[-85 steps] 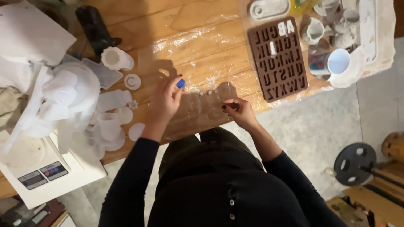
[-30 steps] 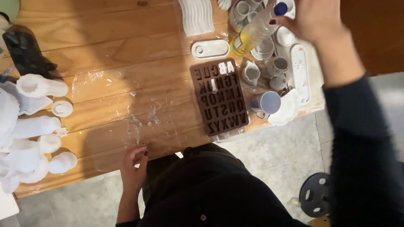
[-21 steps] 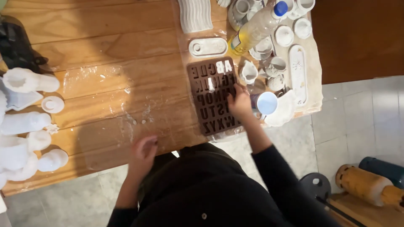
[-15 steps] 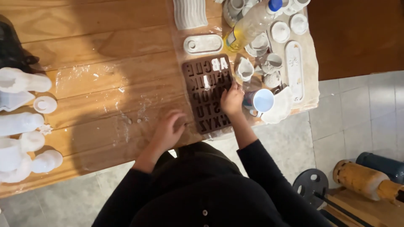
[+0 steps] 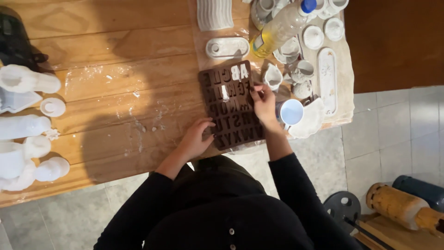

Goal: The recorder is removing wax candle shapes, including a decorative bust and letters, from flexible silicone molds on a workbench.

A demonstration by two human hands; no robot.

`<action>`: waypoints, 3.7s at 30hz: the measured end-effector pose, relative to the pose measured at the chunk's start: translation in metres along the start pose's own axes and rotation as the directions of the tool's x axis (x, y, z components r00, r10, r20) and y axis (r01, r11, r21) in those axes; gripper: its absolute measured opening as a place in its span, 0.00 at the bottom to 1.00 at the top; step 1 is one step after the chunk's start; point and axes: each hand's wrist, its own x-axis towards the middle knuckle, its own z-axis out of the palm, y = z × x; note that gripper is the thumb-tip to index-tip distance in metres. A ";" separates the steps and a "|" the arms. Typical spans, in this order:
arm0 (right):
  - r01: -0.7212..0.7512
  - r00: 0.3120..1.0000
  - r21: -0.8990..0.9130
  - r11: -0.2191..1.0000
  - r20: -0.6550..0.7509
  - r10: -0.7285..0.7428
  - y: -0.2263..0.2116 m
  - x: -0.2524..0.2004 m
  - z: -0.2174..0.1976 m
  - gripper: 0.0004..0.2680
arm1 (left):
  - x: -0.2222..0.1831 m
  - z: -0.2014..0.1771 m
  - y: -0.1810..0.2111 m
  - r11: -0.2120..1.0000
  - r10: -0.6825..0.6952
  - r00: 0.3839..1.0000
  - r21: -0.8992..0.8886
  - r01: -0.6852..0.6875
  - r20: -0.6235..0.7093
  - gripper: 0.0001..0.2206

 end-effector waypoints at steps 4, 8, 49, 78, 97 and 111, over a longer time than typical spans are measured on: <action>-0.212 0.973 0.149 0.966 0.124 0.194 -0.021 -0.005 -0.001 0.03 | 0.029 -0.019 0.028 0.984 0.162 0.981 0.090 -0.153 -0.104 0.17; -0.066 0.990 -0.049 0.997 0.125 0.072 -0.056 -0.012 0.007 0.03 | 0.062 -0.039 0.041 0.987 -0.064 0.986 -0.156 0.039 -0.157 0.15; -0.424 0.759 -0.082 0.902 0.512 0.403 -0.054 0.024 0.016 0.10 | 0.052 -0.014 -0.027 0.731 -0.387 0.903 -0.659 0.176 -0.188 0.12; 0.229 0.963 -0.229 0.946 0.194 -0.186 -0.115 -0.086 0.101 0.20 | 0.061 -0.004 -0.018 0.258 -0.580 0.801 -0.966 0.006 -0.150 0.11; 0.119 0.983 -0.117 0.986 0.152 -0.100 -0.100 -0.089 0.118 0.14 | 0.058 0.006 -0.042 0.178 -0.519 0.852 -0.984 0.029 -0.069 0.08; -0.369 0.918 0.511 0.776 0.329 0.220 -0.113 -0.067 0.094 0.06 | 0.037 -0.036 -0.014 0.862 -0.506 0.760 -0.264 0.432 -0.408 0.17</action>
